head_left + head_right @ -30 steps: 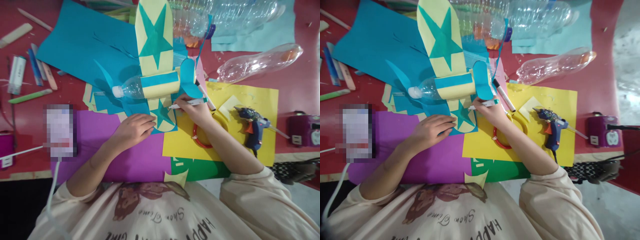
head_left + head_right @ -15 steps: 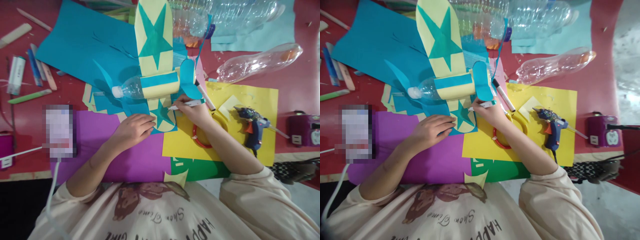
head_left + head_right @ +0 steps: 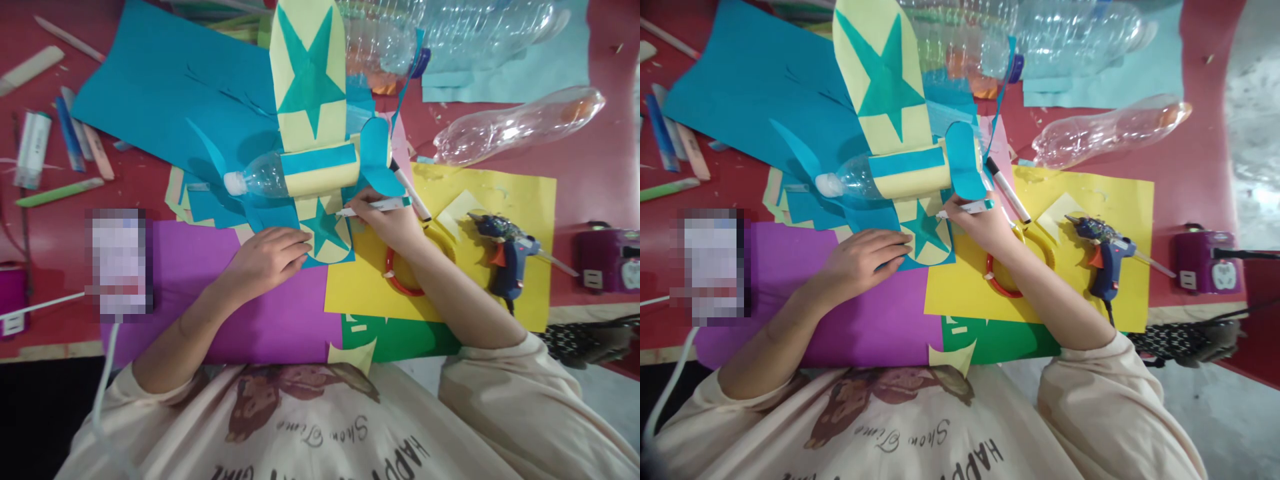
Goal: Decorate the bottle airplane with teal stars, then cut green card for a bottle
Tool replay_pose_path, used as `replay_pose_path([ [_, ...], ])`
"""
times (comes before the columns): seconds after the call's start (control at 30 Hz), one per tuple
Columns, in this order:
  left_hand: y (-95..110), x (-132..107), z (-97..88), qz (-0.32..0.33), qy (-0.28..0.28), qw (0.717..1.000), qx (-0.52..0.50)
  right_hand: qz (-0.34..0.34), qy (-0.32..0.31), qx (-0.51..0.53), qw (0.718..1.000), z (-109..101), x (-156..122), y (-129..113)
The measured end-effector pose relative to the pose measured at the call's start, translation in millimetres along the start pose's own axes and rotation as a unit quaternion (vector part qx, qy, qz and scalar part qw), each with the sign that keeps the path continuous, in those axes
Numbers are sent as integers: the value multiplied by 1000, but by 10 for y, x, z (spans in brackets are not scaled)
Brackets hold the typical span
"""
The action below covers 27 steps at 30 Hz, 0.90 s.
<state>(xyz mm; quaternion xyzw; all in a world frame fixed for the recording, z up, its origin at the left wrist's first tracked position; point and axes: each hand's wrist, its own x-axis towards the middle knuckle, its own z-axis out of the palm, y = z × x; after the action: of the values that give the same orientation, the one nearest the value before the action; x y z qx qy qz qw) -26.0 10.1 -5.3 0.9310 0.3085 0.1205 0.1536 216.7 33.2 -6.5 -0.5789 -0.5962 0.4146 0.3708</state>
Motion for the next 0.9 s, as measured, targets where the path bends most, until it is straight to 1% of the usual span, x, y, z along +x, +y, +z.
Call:
replay_pose_path([
  [0.17, -2, 5, -1, 9, 14, 1000, -8, 4, -10, -5, 1000, -8, 4, -12],
  [0.4, 3, -5, -1, -3, -4, 1000, -13, 2, 20, 43, 999, 5, 2, -37],
  [0.53, -3, -2, -3, -7, -12, 1000, -10, -10, 7, 31, 999, 1, 10, -42],
  [0.63, -9, -3, 2, -5, -7, 1000, -11, -17, 7, 22, 1000, -2, 13, -33],
  [0.77, -8, -8, 9, -1, -2, 1000, -13, 1, 20, 9, 1000, 3, 10, -17],
  [0.9, -2, -7, 7, 10, 16, 1000, -7, -7, 35, 38, 999, 8, 7, -15],
])
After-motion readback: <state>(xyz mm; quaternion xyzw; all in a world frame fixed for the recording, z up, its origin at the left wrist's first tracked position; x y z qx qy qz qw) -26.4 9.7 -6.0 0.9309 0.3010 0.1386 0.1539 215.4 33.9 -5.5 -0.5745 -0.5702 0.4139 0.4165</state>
